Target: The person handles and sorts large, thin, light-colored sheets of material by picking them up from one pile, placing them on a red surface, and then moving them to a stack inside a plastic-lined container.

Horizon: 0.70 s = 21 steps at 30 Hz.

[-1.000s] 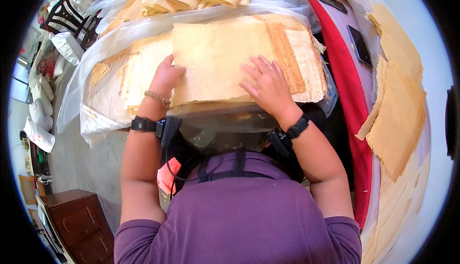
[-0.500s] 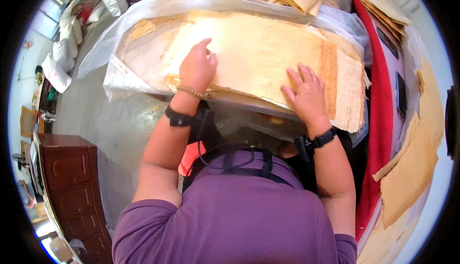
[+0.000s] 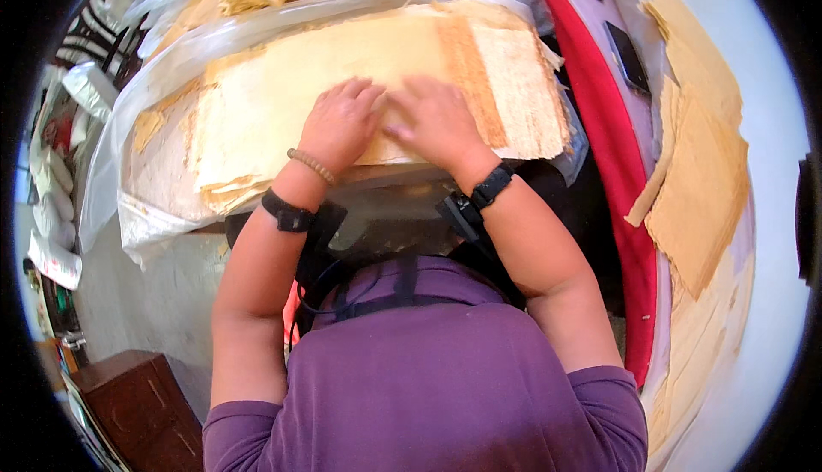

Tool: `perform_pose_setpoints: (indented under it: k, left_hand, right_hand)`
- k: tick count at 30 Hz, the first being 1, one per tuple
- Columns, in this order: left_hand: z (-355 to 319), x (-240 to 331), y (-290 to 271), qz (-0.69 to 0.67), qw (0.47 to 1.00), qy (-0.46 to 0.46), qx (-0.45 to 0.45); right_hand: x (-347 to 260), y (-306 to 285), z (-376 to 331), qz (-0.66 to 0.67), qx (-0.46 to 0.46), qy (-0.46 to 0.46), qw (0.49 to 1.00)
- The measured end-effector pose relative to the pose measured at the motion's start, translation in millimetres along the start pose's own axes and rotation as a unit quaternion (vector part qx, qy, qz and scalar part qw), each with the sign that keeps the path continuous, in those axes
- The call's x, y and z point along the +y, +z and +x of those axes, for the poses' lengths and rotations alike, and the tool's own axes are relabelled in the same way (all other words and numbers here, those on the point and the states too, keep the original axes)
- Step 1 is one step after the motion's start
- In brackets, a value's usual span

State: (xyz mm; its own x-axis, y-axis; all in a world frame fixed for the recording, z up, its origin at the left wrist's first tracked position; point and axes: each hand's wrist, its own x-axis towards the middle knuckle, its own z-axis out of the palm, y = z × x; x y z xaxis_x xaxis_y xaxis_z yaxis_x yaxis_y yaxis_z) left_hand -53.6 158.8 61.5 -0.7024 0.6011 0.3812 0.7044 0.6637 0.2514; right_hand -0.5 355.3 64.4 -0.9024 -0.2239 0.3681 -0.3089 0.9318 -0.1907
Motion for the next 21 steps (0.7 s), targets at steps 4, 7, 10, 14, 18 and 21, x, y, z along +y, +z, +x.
perform_pose_setpoints:
  k: [4, 7, 10, 14, 18, 21]
  left_hand:
    - [2, 1, 14, 0.027, 0.999, 0.010, -0.013]
    - [-1, 2, 7, 0.016, 0.999, 0.015, -0.023]
    - [-7, -3, 6, 0.029, 0.999, 0.013, -0.028]
    - [-2, 0, 2, 0.038, 0.998, 0.038, -0.035]
    - [-1, -6, 4, 0.046, 0.997, 0.040, -0.053]
    - [-3, -9, 9, 0.052, 0.997, 0.056, -0.028]
  right_hand:
    - [8, -25, -34, 0.155, 0.131, 0.032, 0.979]
    - [9, -48, -94, 0.425, 0.191, 0.281, 0.839]
    - [24, -62, -136, 0.557, 0.226, 0.499, 0.624]
    - [58, -74, -152, 0.590, 0.201, 0.552, 0.554]
    - [72, -78, -140, 0.527, 0.164, 0.522, 0.650]
    - [63, -90, -114, 0.499, 0.151, 0.517, 0.679]
